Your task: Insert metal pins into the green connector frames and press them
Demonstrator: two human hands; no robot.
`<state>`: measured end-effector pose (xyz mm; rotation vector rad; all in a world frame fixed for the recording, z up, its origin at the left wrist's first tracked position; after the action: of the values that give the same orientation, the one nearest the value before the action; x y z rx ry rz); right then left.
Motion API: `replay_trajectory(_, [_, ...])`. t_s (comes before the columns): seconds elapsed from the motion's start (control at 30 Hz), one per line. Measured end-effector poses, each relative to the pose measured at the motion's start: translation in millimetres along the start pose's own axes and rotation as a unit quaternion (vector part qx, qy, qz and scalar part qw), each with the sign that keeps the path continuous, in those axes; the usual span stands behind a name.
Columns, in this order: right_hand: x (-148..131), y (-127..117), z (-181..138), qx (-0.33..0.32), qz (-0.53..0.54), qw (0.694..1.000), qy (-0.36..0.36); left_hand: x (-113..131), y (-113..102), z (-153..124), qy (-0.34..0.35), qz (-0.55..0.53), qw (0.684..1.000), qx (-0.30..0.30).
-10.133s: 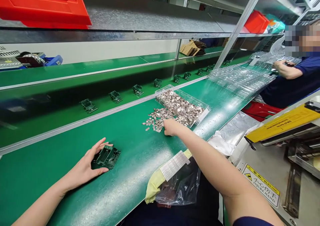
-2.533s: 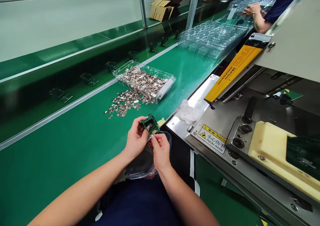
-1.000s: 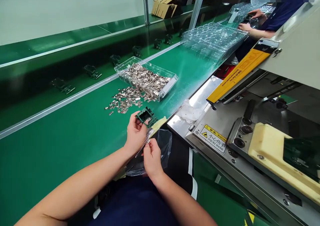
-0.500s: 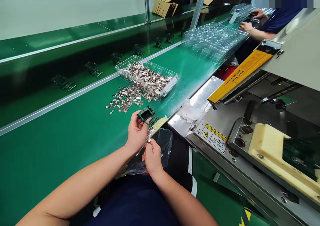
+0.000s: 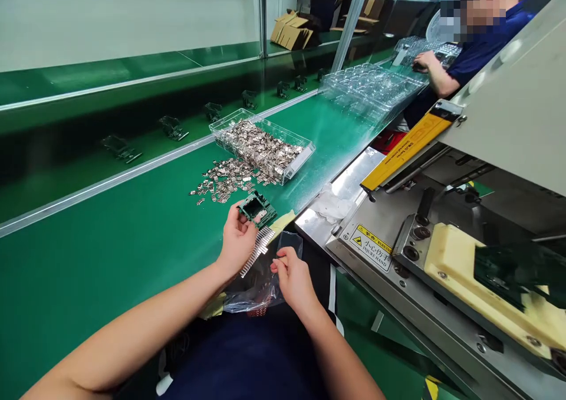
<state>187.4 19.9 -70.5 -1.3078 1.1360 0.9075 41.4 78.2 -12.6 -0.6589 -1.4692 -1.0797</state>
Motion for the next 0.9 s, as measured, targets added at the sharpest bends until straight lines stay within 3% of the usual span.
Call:
replay_trajectory(0.13, [-35, -21, -3, 0.060, 0.062, 0.996, -0.019, 15, -21, -19, -0.029, -0.010, 0.999, -0.029])
replay_trajectory(0.23, [-68, -22, -6, 0.094, 0.045, 0.988, -0.115, 23, -38, -35, -0.030, 0.011, 0.999, -0.040])
replay_trajectory(0.37, [-100, -6, -13, 0.086, 0.006, 0.969, -0.231, 26, -50, -46, -0.020, 0.033, 0.998, -0.048])
replay_trajectory(0.6, [-106, 16, -13, 0.095, -0.035, 0.964, -0.244, 30, -48, -50, 0.009, 0.033, 0.994, -0.108])
replay_trajectory(0.9, [-113, 14, -14, 0.086, -0.084, 0.961, -0.249, 28, -53, -54, 0.037, 0.068, 0.988, -0.132])
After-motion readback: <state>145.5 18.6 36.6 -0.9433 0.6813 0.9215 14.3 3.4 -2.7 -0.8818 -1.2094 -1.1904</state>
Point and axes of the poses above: each hand's wrist, its own z-axis towards the middle knuckle, its own y-axis out of the palm, x = y × z, the point moved 5 cm from there along z, towards the middle knuckle, and after that the axes turned 13 degrees about x, right-handed, at the moved point
